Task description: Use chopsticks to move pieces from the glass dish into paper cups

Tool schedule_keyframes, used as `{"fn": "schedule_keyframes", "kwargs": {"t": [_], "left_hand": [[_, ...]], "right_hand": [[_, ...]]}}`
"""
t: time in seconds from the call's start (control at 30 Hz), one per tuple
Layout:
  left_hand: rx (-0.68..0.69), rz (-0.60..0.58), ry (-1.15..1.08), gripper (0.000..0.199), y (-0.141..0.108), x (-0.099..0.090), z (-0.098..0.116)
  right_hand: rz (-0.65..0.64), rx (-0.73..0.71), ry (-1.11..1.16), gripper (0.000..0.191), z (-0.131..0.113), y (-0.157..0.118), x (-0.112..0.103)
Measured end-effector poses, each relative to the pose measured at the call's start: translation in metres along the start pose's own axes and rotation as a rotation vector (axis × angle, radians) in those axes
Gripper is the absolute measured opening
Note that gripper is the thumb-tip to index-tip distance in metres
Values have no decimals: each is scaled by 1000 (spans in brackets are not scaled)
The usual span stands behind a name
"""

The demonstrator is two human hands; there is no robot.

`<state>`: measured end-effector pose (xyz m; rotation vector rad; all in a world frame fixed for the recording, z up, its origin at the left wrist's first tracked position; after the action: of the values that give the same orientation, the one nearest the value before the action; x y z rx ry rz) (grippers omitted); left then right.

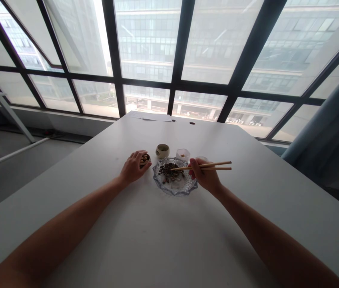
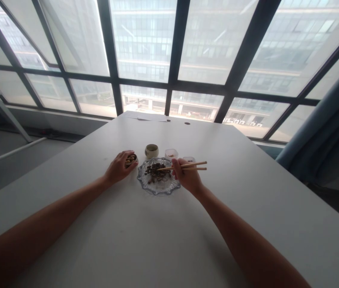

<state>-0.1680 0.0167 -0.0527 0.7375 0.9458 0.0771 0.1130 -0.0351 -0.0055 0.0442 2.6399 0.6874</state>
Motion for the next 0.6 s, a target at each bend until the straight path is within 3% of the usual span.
{"fn": "schedule_keyframes", "kwargs": {"t": [0.1,0.27,0.43,0.6], "left_hand": [[-8,4,-8,42,-2,-1,0],[-17,6,-16,41,-3,-2,3],[-30,5,-10,41,-4,-3,3],[-28,14,-18,40,-5,-3,1]], "right_hand": [[53,16,34,56,3,-2,-2],[213,187,171,62,21,-5,-11],[263,316,254,64,38,-9,-15],[263,221,218,60,39,-13,-16]]}}
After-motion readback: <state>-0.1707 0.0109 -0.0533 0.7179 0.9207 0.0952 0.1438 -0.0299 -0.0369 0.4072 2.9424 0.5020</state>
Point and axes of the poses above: each hand's wrist, its own y-axis towards the middle knuckle, its own x-axis out of the palm, z = x × y, the point moved 5 cm from there along y, towards the middle knuckle, and after that the axes turned 2 degrees about x, right-handed, at the moved point
